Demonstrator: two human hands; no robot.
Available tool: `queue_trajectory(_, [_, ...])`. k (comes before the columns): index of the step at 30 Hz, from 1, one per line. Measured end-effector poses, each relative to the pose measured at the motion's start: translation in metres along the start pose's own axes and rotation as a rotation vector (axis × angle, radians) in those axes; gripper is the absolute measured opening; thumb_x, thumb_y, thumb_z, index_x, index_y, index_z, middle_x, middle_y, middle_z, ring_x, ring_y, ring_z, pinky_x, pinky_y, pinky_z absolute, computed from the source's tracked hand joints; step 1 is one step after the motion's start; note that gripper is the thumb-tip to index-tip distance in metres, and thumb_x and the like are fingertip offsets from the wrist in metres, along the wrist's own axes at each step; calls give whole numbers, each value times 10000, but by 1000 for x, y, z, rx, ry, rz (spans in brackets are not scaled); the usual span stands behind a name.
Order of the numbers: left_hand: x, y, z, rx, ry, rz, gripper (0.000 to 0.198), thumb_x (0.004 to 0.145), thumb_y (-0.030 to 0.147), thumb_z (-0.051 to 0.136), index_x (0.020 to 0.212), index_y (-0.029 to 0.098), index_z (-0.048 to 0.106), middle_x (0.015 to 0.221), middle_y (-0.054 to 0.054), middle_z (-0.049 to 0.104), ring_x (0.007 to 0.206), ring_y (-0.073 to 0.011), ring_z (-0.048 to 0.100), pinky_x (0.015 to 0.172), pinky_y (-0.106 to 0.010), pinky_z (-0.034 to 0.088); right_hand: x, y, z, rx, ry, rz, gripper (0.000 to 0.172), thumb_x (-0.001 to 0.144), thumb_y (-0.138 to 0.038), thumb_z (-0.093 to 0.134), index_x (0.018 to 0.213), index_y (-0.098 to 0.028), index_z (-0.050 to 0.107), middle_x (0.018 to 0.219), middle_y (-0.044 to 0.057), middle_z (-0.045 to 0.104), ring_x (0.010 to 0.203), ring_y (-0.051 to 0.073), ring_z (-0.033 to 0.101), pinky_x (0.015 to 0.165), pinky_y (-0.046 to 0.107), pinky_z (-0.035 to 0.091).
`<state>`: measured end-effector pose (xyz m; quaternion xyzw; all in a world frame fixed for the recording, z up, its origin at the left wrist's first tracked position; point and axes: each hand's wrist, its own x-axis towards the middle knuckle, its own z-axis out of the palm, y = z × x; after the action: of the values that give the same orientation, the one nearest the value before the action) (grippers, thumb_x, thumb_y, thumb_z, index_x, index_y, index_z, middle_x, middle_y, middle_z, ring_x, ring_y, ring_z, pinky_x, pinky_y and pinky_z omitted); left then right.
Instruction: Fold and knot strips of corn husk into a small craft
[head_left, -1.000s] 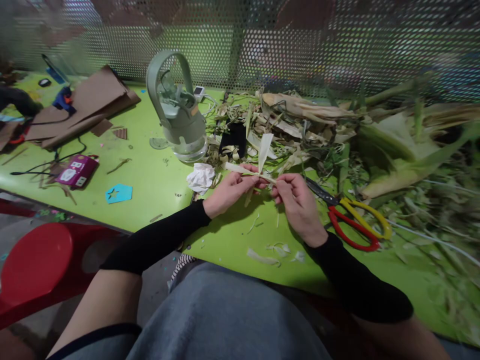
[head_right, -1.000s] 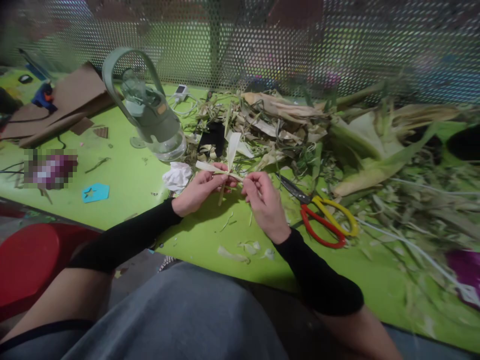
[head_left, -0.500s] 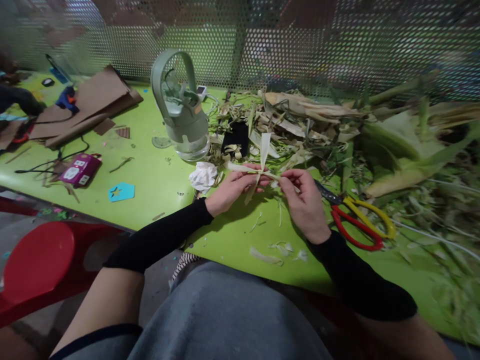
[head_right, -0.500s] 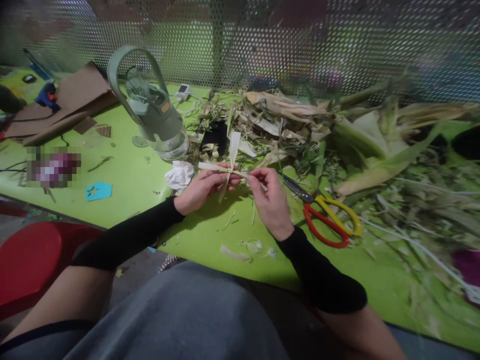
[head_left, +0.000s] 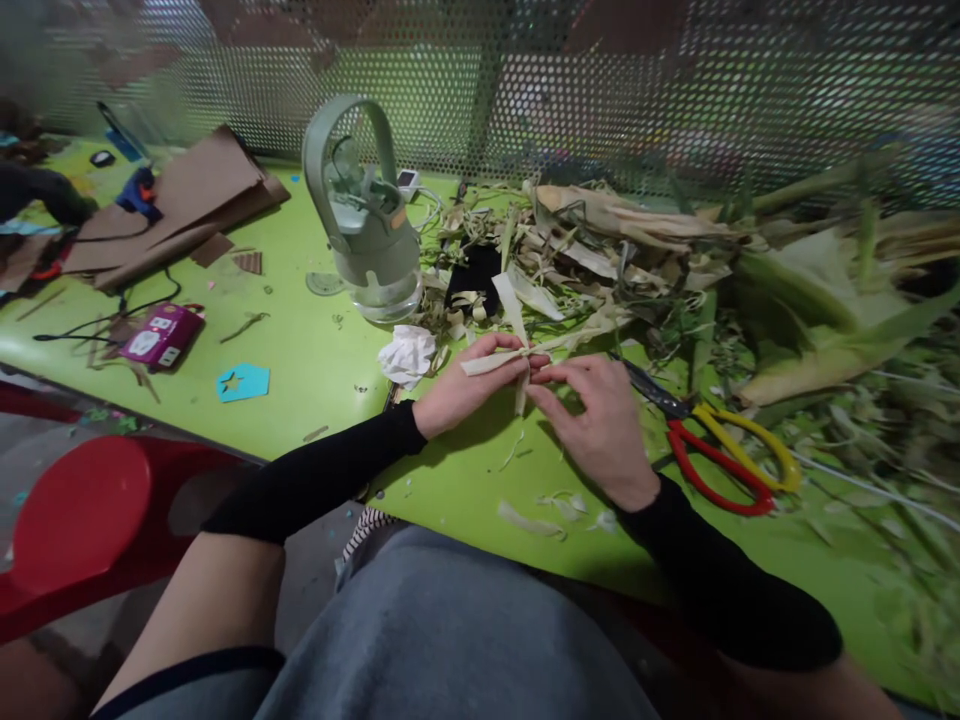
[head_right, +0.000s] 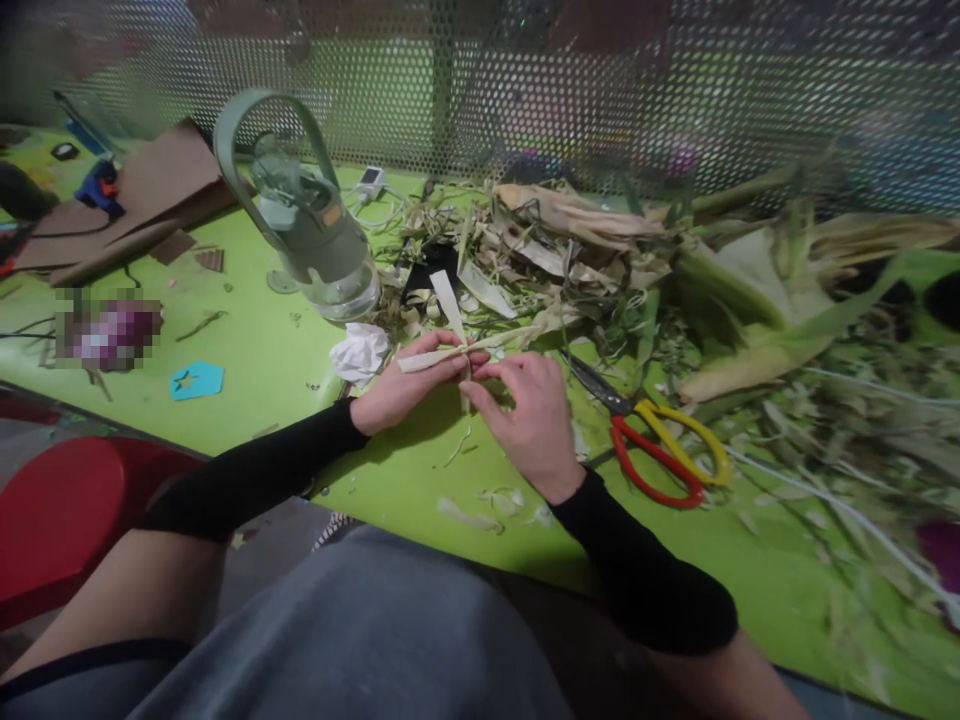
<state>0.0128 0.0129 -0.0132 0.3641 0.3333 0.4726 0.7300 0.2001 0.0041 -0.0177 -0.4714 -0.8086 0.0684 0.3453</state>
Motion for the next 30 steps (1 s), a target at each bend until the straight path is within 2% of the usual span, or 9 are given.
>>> queue_trajectory(3, [0, -2, -1, 31, -11, 39, 154, 902, 151, 694, 968, 176, 558, 1009, -46, 764, 1042, -156, 724, 1036, -353, 501, 0, -3, 2, 82, -80, 51, 341, 957, -564, 609, 901, -237, 688, 892, 80, 712, 870, 278, 634, 797, 444, 466])
queue_trajectory(7, [2, -6, -2, 113, -41, 81, 156, 890, 165, 712, 952, 179, 569, 893, -11, 733, 870, -116, 695, 908, -297, 525, 0, -10, 1, 222, -79, 149, 246, 944, -483, 655, 884, -245, 662, 905, 73, 729, 836, 254, 650, 791, 434, 504])
queue_trajectory(11, [2, -4, -2, 252, -10, 95, 157, 873, 217, 741, 947, 169, 610, 895, -2, 689, 816, -98, 634, 805, -252, 500, -3, -15, 1, 522, -147, 347, 182, 955, -415, 626, 897, -243, 608, 801, 21, 679, 673, 177, 612, 629, 333, 514])
queue_trajectory(13, [2, -3, -3, 314, -31, 71, 143, 900, 245, 706, 975, 161, 619, 941, -16, 682, 821, -98, 629, 805, -254, 502, -3, -15, 0, 659, -170, 460, 168, 973, -413, 590, 952, -247, 585, 730, -15, 618, 584, 149, 560, 523, 283, 462])
queue_trajectory(15, [2, -3, -4, 376, -79, 47, 149, 915, 263, 680, 996, 156, 613, 959, -27, 682, 810, -102, 638, 796, -260, 507, -4, -14, -1, 643, -162, 510, 175, 986, -421, 564, 1005, -249, 589, 681, -40, 556, 523, 133, 492, 464, 265, 388])
queue_trajectory(17, [3, -4, -6, 479, -109, 72, 146, 922, 271, 664, 995, 158, 609, 943, -30, 687, 787, -106, 641, 770, -256, 500, -3, -15, -5, 515, -155, 472, 205, 989, -447, 566, 992, -246, 606, 660, -45, 534, 500, 125, 445, 458, 270, 334])
queue_trajectory(21, [3, -5, -10, 802, -114, 260, 87, 938, 226, 612, 995, 168, 642, 936, -49, 715, 789, -125, 635, 764, -258, 471, -1, -23, -12, 313, -197, 309, 279, 1014, -461, 539, 868, -236, 612, 612, -42, 538, 499, 125, 443, 506, 291, 324])
queue_trajectory(25, [1, -5, -12, 1051, -141, 358, 132, 963, 261, 564, 1010, 187, 662, 873, -53, 708, 728, -141, 612, 714, -259, 439, -1, -32, -15, 264, -167, 224, 257, 1036, -397, 510, 845, -243, 588, 608, -41, 529, 499, 129, 454, 522, 295, 332])
queue_trajectory(30, [-1, -4, -11, 1165, -178, 438, 206, 988, 338, 507, 1033, 194, 648, 869, -68, 687, 717, -158, 594, 708, -270, 431, -3, -34, -15, 229, -95, 170, 188, 1026, -336, 514, 878, -251, 591, 651, -25, 575, 527, 137, 502, 535, 296, 365])
